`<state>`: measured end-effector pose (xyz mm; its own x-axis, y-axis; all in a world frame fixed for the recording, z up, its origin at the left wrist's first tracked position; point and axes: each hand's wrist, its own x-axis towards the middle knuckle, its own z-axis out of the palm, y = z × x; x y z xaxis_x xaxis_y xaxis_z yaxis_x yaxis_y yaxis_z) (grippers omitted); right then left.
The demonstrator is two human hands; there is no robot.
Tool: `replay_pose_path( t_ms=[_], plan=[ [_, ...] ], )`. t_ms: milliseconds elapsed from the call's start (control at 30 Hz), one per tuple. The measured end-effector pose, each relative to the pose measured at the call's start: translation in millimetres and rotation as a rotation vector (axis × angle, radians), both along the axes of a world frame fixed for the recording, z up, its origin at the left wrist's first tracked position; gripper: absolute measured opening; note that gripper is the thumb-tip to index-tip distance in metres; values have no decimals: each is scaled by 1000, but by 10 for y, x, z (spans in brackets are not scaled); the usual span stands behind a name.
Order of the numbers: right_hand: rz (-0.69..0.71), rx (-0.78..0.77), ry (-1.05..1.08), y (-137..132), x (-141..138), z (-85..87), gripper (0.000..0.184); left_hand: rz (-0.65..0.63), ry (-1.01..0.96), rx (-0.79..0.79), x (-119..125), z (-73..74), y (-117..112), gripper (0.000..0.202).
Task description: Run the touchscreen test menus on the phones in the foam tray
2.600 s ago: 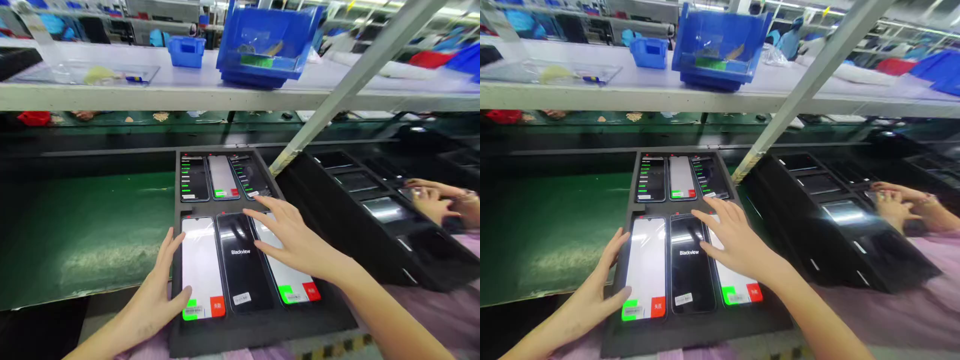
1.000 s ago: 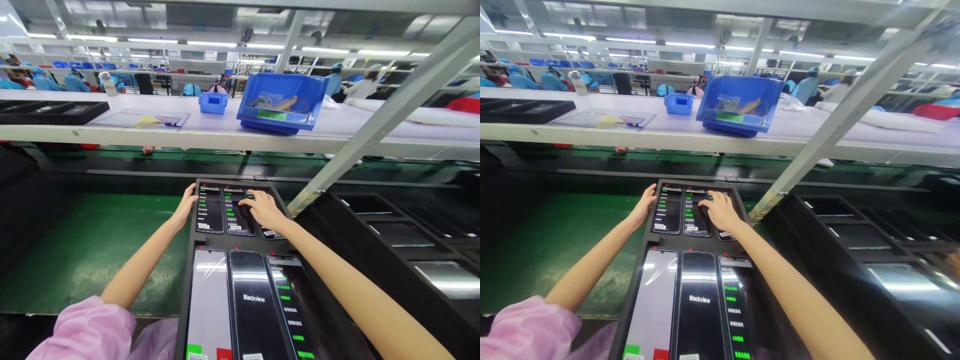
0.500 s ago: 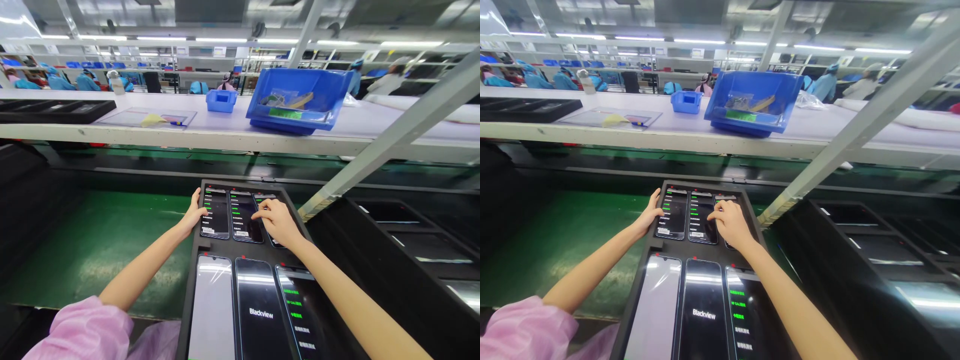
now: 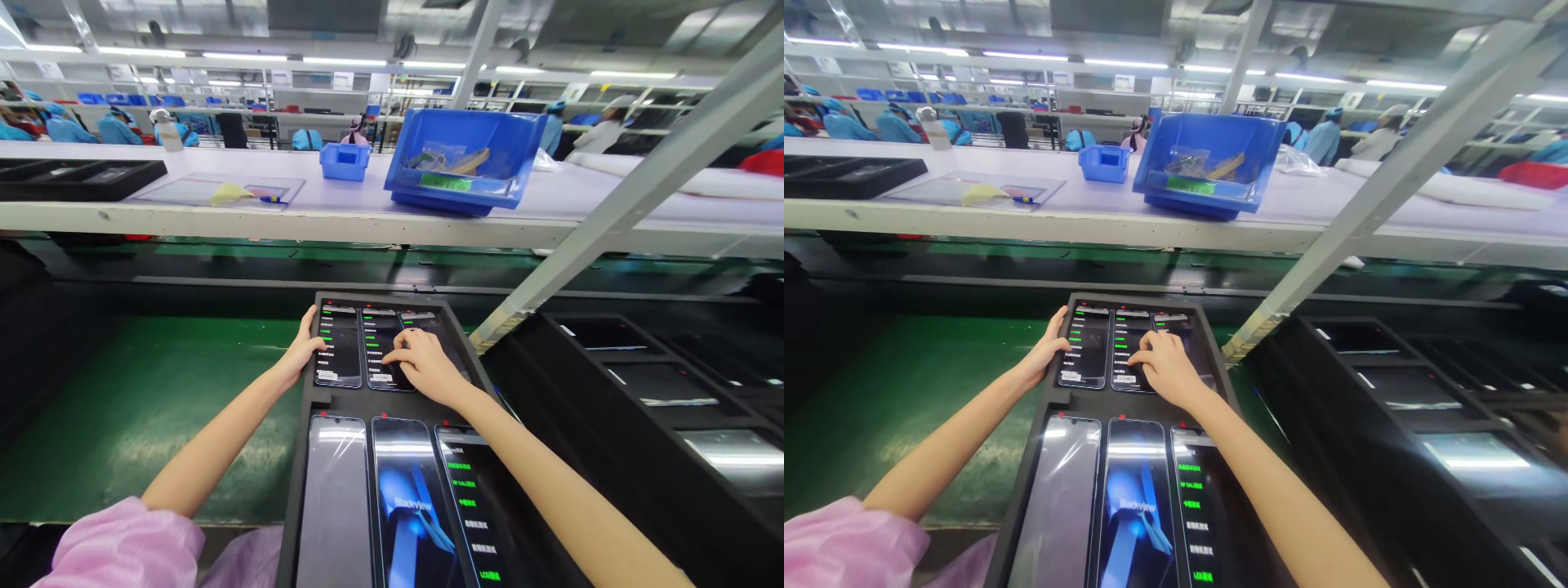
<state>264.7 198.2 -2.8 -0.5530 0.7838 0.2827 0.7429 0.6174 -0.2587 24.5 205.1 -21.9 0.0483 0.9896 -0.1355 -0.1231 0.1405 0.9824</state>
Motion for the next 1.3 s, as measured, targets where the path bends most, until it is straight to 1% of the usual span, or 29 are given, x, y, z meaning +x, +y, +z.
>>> replay_pose_path(
  t_ms=[67,167,233,300,400,467,600,733,900,1033,1133,1300],
  plan=[
    [-21,20,-3,3,32,43,41,14,3,7,0,-27,14,91],
    [-150,37,48,29,168,139,44,36,11,20,2,-63,24,86],
    [-262,-12,40,43,290,194,43,39,19,21,5,-77,25,83],
    [-347,-86,-21,49,398,218,41,39,30,18,8,-80,25,82],
    [-411,-127,-107,67,488,186,40,35,50,10,13,-68,23,83],
    [-449,-93,-119,105,501,140,39,30,64,10,17,-52,17,83],
    [-538,16,-74,211,490,64,38,25,77,4,21,-17,-6,81],
    [-531,49,-53,222,491,47,39,22,81,-14,29,10,-25,78],
    [-423,98,39,93,479,20,41,26,97,-20,36,25,-37,78],
    [-368,72,36,19,469,-15,41,23,54,-13,29,12,-32,78],
    [-393,63,29,5,477,-20,42,21,15,-25,28,0,-26,78],
    [-427,59,-26,12,479,-35,43,34,10,-13,36,-10,-26,78]
  ],
)
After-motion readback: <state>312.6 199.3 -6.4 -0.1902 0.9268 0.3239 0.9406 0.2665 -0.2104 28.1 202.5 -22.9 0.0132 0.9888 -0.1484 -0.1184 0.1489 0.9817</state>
